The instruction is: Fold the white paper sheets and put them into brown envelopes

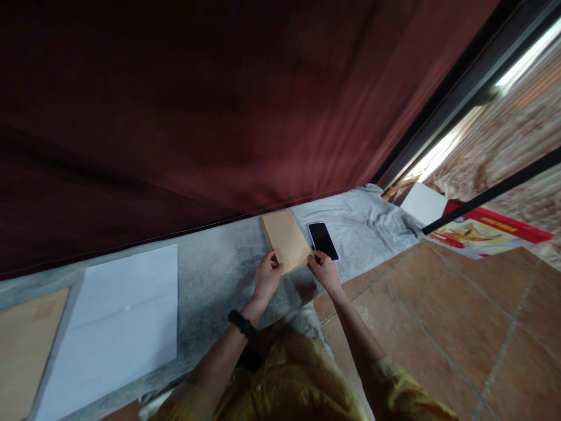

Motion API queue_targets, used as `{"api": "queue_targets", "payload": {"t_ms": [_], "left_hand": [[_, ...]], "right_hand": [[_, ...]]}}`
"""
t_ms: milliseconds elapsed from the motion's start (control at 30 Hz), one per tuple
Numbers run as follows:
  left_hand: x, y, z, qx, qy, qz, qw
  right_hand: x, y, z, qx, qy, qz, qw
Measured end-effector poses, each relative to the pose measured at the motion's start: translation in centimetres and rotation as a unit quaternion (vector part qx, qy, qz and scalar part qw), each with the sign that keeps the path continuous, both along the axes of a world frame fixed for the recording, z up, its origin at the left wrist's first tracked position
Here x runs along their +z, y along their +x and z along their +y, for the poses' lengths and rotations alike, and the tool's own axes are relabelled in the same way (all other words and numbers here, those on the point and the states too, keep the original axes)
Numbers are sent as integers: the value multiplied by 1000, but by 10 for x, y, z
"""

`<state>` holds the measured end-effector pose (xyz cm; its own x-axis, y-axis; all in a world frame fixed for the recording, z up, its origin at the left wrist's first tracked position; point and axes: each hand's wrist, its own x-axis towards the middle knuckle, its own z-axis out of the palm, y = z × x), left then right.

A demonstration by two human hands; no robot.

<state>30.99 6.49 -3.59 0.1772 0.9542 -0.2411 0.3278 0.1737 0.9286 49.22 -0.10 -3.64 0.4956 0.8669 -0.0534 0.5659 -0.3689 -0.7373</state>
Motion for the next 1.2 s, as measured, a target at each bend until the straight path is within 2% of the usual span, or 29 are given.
{"api": "queue_targets", "payload": {"t_ms": [267, 400, 500, 633, 800, 967, 1200], "left_hand": [[8, -3, -12, 12, 37, 46, 998], [3, -2, -19, 18, 85, 50, 995], [-4, -2, -26, -21, 143, 56, 988], [-7, 0, -34, -89, 179, 196, 960], [4, 1, -40, -136, 191, 352, 906], [9, 0, -42, -151, 209, 404, 878], [13, -2, -42, -150, 224, 413, 870]], "right_hand": [[-7, -3, -4, -1, 12, 25, 1000], [-7, -4, -3, -2, 17, 31, 999], [-6, -5, -3, 4, 19, 33, 999], [-5, -5, -4, 21, 21, 32, 999], [-6, -4, -4, 34, 2, 13, 999], [-8, -4, -5, 39, -35, -11, 999], [-10, -10, -7, 35, -61, -53, 996]]}}
